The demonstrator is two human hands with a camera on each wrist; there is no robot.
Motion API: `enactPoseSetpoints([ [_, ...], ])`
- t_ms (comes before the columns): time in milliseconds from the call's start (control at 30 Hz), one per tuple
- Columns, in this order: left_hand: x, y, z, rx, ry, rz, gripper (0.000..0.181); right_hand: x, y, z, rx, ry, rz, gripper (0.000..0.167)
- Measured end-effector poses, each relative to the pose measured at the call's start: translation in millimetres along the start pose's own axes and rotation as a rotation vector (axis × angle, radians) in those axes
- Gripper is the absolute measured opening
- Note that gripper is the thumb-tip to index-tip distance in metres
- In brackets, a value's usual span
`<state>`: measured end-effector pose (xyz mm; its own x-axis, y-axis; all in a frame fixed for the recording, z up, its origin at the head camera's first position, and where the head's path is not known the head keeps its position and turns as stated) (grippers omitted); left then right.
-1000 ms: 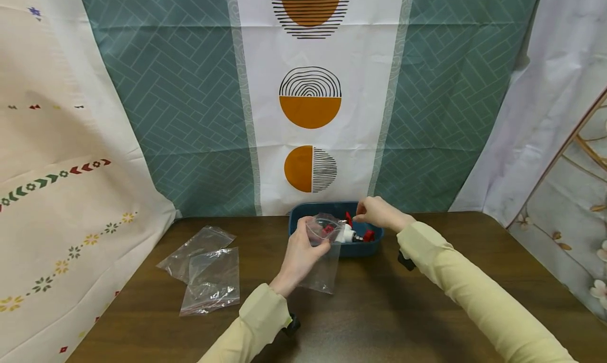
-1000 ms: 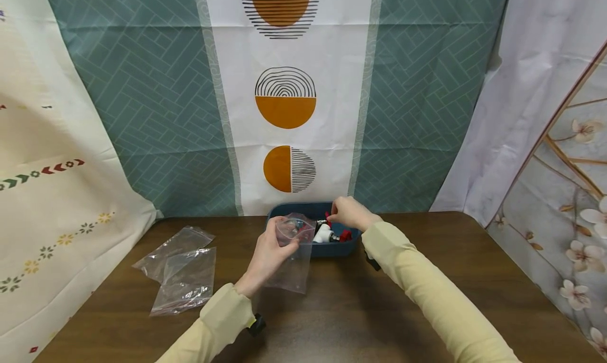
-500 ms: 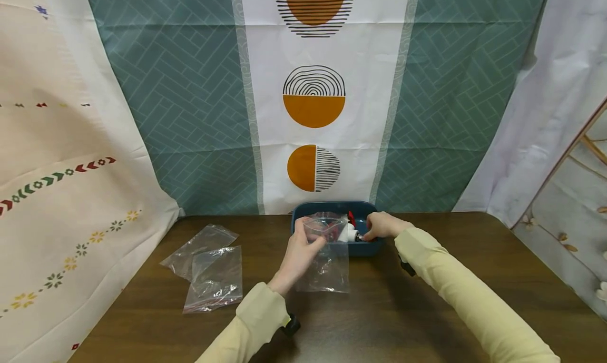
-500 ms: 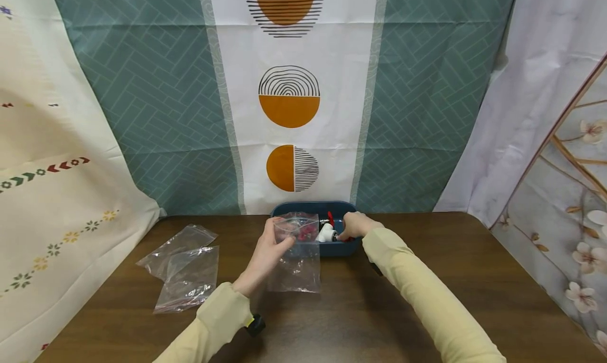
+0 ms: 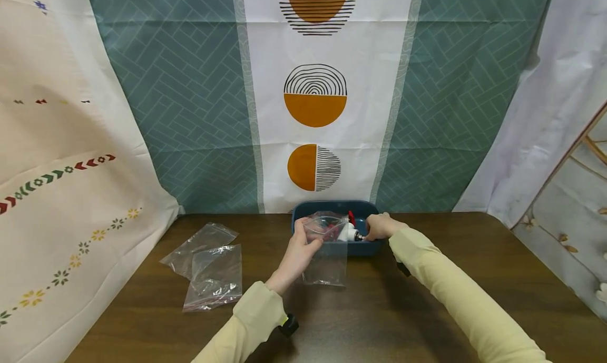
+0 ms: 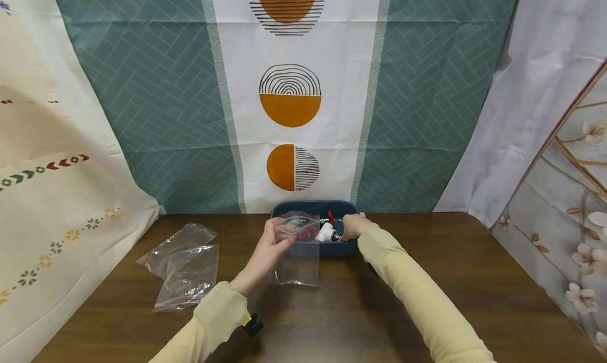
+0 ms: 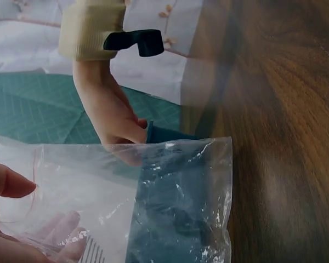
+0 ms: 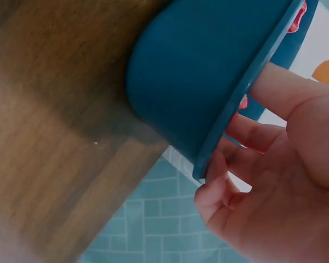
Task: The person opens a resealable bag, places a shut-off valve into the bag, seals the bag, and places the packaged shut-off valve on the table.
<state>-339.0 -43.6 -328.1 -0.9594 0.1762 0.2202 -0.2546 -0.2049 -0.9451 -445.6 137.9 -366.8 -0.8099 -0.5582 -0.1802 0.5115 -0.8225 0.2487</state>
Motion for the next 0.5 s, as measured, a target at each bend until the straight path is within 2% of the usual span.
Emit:
enactPoseSetpoints([
  [100,-0.8,-1.8,-0.2,0.016,0.004,0.002,0.046,-1.8,2.4,2.1,0.013,-0.042,0.014,0.021],
  [167,-2.0,-3.5,-0.3,0.023,0.015,0.011,0.045,-6.1,5.0,4.5,0.03,-0.077,-0.012,0.019],
  [333,-5.6,-9.3,1.5,0.023,0.041,0.013,0.043,-14.6,5.9,12.2,0.088,-0.222,-0.021,0.024],
  [500,-2.7,-3.4,4.9,0.082,0.005,-0.028,0.044,-14.5,9.0,22.4,0.187,-0.361,0.0,0.03],
])
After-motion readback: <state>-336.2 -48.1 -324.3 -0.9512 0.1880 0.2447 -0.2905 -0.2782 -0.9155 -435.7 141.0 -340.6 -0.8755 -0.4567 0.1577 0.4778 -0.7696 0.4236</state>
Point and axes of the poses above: each hand's wrist, its own x-axis towards the middle knuckle, its own z-axis out of the back of the hand, y = z × x, the point moved 8 cm from there along x, towards the middle knuckle, and after that the axes turned 9 degrees about z, right-handed, at the moved point
